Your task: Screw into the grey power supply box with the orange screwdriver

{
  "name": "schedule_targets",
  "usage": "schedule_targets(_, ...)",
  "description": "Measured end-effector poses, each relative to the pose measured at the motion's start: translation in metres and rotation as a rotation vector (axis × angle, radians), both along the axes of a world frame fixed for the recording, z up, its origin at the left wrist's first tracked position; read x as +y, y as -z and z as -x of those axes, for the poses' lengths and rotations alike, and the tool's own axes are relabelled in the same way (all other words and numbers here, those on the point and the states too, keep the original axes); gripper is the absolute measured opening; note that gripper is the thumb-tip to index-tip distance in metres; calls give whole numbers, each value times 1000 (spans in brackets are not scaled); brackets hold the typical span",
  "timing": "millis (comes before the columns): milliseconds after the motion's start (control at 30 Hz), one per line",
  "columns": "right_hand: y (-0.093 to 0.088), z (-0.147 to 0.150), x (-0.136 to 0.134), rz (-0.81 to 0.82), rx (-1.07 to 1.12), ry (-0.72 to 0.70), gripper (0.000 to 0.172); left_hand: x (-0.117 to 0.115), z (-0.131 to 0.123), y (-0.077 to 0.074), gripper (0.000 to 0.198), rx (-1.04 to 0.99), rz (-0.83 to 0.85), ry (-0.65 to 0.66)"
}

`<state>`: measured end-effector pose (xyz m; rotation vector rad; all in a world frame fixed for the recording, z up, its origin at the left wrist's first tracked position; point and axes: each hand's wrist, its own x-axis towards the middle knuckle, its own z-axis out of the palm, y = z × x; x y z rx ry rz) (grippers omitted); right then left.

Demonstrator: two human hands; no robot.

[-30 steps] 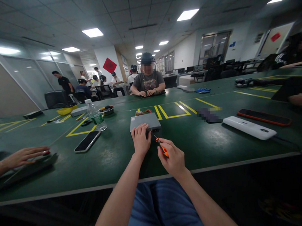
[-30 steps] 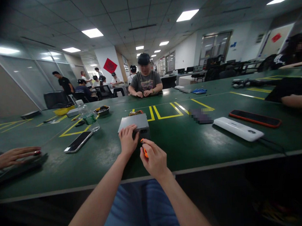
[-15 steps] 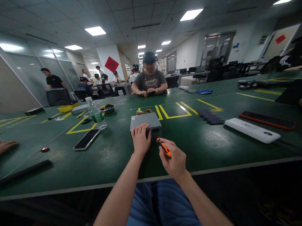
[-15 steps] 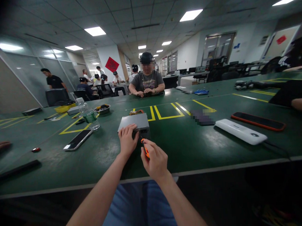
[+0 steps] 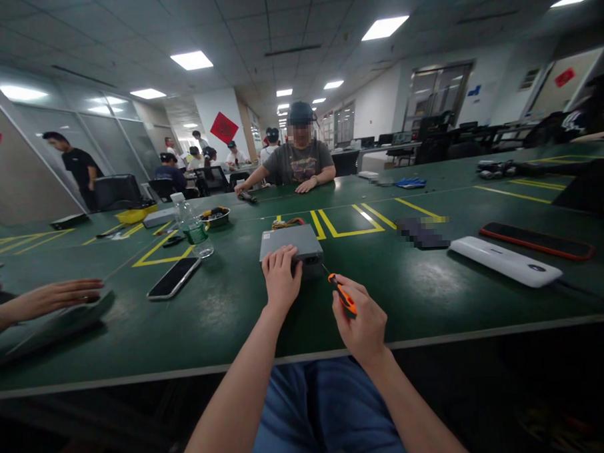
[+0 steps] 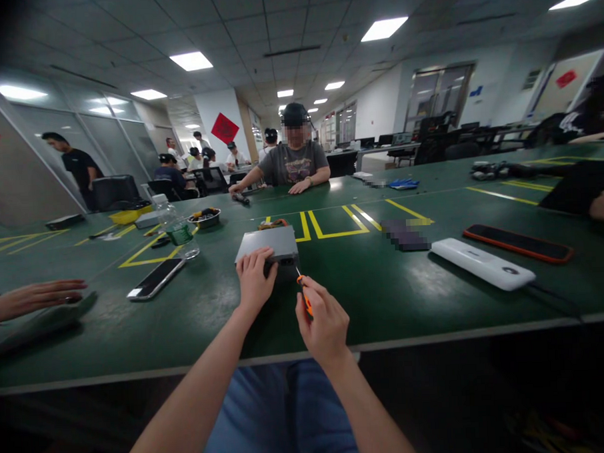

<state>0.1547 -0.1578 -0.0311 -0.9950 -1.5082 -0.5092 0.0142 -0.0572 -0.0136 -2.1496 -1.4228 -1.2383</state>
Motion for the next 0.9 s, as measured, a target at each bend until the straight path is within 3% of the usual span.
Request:
schedule_targets(500,-2,1,-1,29,9,9,29,1,0,1,27,5,7,7)
schedule_targets(700,3,-3,-10,151,96,56,25,1,1,1,27,-1,5,10)
schedule_targets(900,-8,-13,-23,242,-103,151,28,2,1,0,26,-7,1,21)
